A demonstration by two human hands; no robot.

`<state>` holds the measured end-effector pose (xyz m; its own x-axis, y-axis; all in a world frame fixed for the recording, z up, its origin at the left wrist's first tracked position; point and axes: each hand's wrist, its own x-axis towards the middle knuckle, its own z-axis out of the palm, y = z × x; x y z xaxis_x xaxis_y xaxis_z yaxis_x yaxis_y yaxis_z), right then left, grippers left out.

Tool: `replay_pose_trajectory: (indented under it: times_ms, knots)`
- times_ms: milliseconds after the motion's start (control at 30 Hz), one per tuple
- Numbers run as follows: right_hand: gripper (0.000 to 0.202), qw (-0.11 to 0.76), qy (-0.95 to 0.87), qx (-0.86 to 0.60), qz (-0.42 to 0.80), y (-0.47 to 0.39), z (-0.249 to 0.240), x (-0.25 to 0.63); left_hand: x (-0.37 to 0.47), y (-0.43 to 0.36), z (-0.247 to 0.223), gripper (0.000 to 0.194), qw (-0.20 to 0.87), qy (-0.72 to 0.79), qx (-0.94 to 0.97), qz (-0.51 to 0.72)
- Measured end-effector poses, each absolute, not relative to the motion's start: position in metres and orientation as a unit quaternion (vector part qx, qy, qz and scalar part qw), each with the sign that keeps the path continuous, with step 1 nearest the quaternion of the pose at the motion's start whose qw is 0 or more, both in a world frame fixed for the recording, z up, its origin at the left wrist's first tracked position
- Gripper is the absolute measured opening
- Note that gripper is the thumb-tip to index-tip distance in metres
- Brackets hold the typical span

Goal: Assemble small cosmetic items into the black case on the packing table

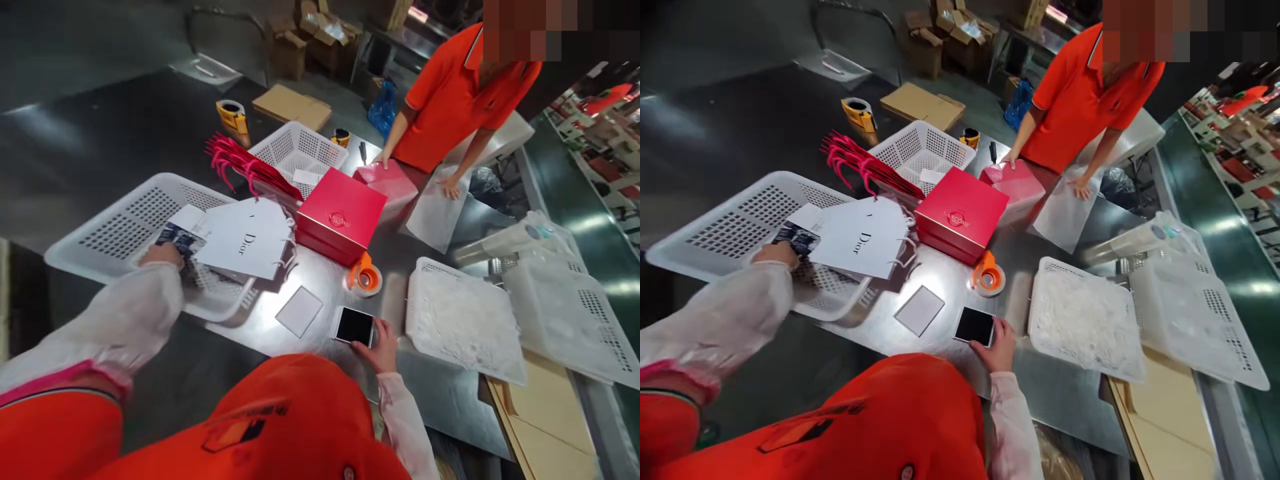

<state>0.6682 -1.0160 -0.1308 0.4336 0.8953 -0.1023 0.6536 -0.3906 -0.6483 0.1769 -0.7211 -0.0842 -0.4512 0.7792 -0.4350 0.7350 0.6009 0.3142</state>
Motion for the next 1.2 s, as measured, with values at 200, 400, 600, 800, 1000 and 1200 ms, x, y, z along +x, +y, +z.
replay_pose_trajectory:
  times_ms: [200,400,600,800,1000,1200]
  knots:
    - [0.026,0.101,-0.569,-0.795,0.185,-1.009,-0.13,0.658,0.152,-0.734,-0.066,0.024,0.164,0.855,0.471,0.146]
    - [0.033,0.024,-0.609,-0.768,0.198,-0.992,-0.115,0.654,0.227,-0.843,-0.032,0.043,-0.029,0.706,0.6,0.375]
    - [0.087,-0.02,-0.629,-0.749,0.206,-0.989,-0.101,0.663,0.348,-0.916,-0.089,0.025,0.26,0.497,0.82,0.112]
    - [0.131,0.059,-0.598,-0.751,0.275,-1.002,-0.137,0.685,0.409,-0.905,-0.111,0.065,0.231,0.462,0.856,0.021]
    - [0.118,0.255,-0.555,-0.713,0.345,-1.013,-0.177,0.705,0.515,-0.911,-0.108,0.117,0.255,0.287,0.921,-0.059]
    - [0.123,0.421,-0.414,-0.617,0.521,-1.019,-0.144,0.698,0.518,-0.901,-0.1,0.108,0.369,0.297,0.881,-0.023]
